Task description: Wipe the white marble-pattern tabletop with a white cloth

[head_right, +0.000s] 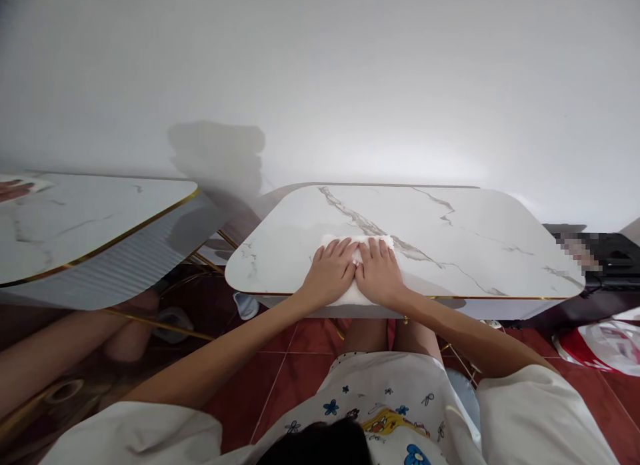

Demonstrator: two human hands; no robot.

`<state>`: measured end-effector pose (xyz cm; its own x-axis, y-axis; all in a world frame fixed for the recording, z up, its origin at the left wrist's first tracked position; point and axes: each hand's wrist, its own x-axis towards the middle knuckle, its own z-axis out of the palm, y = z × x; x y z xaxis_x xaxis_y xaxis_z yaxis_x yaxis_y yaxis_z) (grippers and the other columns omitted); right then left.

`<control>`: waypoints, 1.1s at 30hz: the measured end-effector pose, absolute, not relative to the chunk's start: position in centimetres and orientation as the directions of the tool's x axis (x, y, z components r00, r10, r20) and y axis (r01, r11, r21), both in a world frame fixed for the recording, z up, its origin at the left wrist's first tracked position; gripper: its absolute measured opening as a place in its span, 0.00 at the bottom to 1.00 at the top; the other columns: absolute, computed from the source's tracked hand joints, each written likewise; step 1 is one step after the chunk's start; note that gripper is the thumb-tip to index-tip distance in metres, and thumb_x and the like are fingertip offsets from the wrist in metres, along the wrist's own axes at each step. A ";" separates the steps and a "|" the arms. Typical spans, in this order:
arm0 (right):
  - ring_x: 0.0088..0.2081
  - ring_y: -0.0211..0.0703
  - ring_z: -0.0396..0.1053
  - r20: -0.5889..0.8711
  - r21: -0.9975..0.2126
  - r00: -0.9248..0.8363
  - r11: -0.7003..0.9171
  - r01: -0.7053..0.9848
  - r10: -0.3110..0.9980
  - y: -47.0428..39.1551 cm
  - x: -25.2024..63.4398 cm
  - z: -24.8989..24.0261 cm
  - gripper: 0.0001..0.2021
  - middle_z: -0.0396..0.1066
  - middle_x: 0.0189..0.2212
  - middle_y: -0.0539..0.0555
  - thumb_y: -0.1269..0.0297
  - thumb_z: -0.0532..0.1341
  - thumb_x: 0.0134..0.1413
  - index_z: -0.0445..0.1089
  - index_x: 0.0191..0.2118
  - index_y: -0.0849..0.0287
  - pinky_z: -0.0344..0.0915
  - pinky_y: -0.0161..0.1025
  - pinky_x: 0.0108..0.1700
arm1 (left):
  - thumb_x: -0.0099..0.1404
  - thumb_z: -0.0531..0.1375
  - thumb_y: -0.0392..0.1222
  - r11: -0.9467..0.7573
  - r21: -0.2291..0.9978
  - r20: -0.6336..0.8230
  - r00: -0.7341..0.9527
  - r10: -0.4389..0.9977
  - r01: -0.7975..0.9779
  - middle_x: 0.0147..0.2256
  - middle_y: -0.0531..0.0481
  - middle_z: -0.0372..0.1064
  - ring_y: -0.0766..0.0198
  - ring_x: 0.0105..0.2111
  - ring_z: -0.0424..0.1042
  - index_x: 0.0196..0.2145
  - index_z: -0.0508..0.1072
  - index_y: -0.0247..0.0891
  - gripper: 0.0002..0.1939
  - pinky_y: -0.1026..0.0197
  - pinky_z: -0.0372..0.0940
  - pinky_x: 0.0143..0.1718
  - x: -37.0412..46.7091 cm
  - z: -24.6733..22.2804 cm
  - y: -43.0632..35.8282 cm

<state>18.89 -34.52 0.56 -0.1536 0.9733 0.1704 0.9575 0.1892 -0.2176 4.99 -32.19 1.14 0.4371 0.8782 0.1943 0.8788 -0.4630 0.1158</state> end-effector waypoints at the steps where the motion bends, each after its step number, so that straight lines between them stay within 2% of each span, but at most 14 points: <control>1: 0.69 0.59 0.49 0.166 -0.220 -0.154 0.189 0.957 0.974 -34.5 19.2 0.6 0.27 0.52 0.69 0.60 0.65 0.46 0.64 0.55 0.67 0.64 0.49 0.54 0.67 | 0.69 0.45 0.40 -0.468 0.111 0.198 0.442 0.875 0.877 0.65 0.42 0.57 0.45 0.64 0.55 0.62 0.62 0.39 0.26 0.40 0.52 0.62 5.3 1.2 -32.2; 6: 0.67 0.59 0.51 0.193 -0.200 -0.189 0.227 0.953 0.963 -32.3 20.9 0.8 0.27 0.55 0.67 0.62 0.66 0.45 0.63 0.56 0.66 0.64 0.51 0.54 0.65 | 0.68 0.46 0.40 -0.485 0.130 0.222 0.451 0.864 0.865 0.62 0.44 0.61 0.48 0.60 0.59 0.59 0.64 0.42 0.23 0.41 0.56 0.58 6.9 1.6 -30.2; 15: 0.63 0.59 0.56 0.236 -0.206 -0.196 0.246 0.947 0.952 -24.1 22.8 0.7 0.26 0.60 0.64 0.64 0.66 0.45 0.63 0.60 0.64 0.65 0.53 0.52 0.63 | 0.68 0.46 0.39 -0.508 0.206 0.214 0.468 0.857 0.836 0.60 0.45 0.64 0.50 0.60 0.59 0.58 0.64 0.42 0.23 0.43 0.54 0.59 8.8 1.8 -22.1; 20: 0.64 0.58 0.55 0.236 -0.211 -0.217 0.268 0.940 0.947 -19.3 23.8 0.5 0.26 0.59 0.65 0.63 0.67 0.45 0.63 0.59 0.64 0.64 0.53 0.52 0.63 | 0.68 0.47 0.38 -0.484 0.241 0.247 0.429 0.869 0.841 0.58 0.45 0.66 0.50 0.58 0.61 0.57 0.66 0.43 0.22 0.44 0.54 0.59 9.6 1.7 -18.0; 33: 0.64 0.58 0.54 0.268 -0.260 -0.205 0.276 0.925 0.941 -9.8 24.3 -0.3 0.26 0.59 0.65 0.63 0.65 0.46 0.63 0.59 0.64 0.65 0.52 0.55 0.63 | 0.66 0.47 0.41 -0.461 0.284 0.261 0.395 0.881 0.841 0.61 0.50 0.64 0.52 0.61 0.59 0.59 0.66 0.46 0.24 0.46 0.52 0.62 9.9 1.2 -8.8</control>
